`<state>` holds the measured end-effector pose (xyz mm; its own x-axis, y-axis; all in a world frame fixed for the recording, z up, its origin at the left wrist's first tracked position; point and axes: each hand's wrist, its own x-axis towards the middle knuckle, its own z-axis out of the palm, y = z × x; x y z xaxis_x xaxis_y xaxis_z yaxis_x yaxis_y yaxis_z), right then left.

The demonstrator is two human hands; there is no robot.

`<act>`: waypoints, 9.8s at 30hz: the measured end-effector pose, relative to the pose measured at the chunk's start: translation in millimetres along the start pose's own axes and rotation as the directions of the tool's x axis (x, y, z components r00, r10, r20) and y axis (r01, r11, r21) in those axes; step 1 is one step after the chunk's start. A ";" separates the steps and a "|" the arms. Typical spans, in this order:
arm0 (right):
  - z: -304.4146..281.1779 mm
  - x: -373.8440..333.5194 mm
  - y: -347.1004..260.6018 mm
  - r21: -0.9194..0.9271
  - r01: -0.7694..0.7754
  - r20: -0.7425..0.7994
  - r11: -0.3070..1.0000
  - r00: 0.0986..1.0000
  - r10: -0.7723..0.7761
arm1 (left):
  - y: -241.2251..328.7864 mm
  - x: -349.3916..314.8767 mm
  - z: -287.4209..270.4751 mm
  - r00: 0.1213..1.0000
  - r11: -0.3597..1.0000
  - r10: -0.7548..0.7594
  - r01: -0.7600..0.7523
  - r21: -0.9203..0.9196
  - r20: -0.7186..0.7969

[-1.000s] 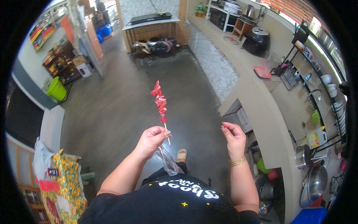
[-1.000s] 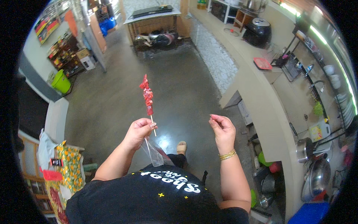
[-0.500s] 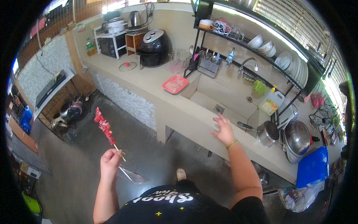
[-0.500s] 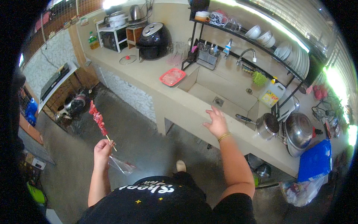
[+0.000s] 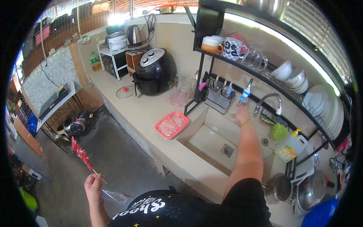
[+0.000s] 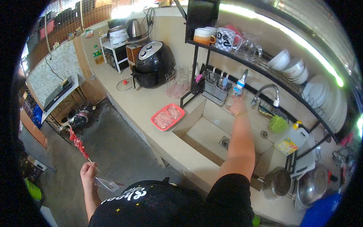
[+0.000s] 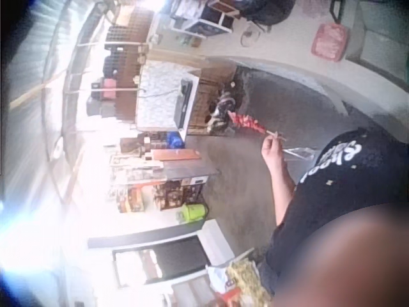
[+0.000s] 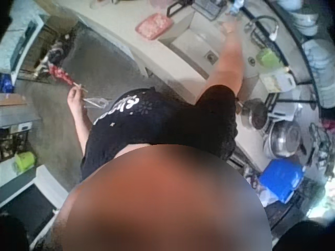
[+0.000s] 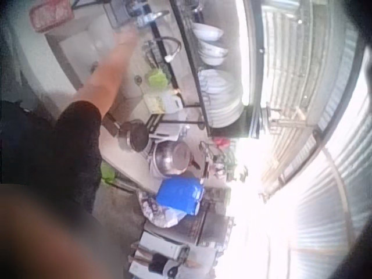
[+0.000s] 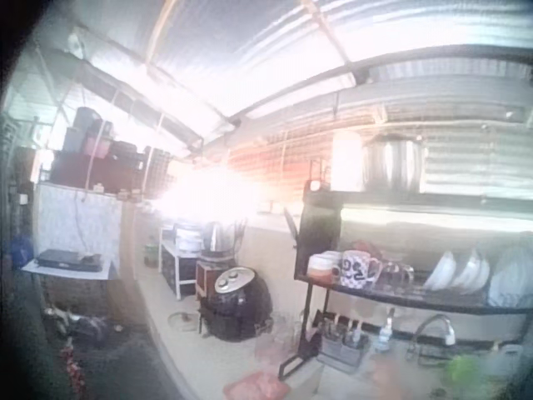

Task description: The person assembles raw meat onto wooden skewers at a table. They repeatedly pick up pieces of meat, thread them onto skewers, and place the finished skewers into a metal bowl. The person also briefly rinses a skewer at the sink and handles a plastic bag and a red cup.

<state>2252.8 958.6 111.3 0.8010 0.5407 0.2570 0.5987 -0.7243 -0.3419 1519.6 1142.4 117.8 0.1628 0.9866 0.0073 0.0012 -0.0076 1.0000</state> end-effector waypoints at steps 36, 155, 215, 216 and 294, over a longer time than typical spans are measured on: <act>9.2 -17.9 51.2 0.694 -0.229 0.403 0.683 0.909 -0.105 | -14.4 10.5 106.5 0.997 0.997 -0.071 0.071 -0.008 -0.042; -109.8 -1964.8 -854.0 0.744 0.158 -0.014 0.649 -0.968 0.252 | -98.2 -1086.1 -1074.7 -0.464 0.991 -0.122 -0.008 -0.134 -0.877; -61.6 -2257.0 -790.8 0.686 0.602 0.465 0.408 -0.794 0.391 | -255.0 -1282.6 -1252.1 0.002 0.266 0.061 0.964 0.018 -0.998; -55.8 -2260.7 -787.4 0.680 0.610 0.481 0.407 -0.790 0.380 | -258.0 -1281.9 -1247.0 0.009 0.265 0.039 0.964 0.019 -0.999; -83.9 -2186.5 -1002.0 0.393 -0.486 0.151 0.780 -0.803 -0.576 | -258.1 -1277.8 -1240.6 -0.003 0.236 0.112 0.971 0.024 -0.994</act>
<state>-98.5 466.2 -32.3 -0.9882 0.0477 -0.1455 0.0782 -0.6598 -0.7474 87.2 85.5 -146.5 -0.9808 0.1580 0.1147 0.1820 0.9528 0.2432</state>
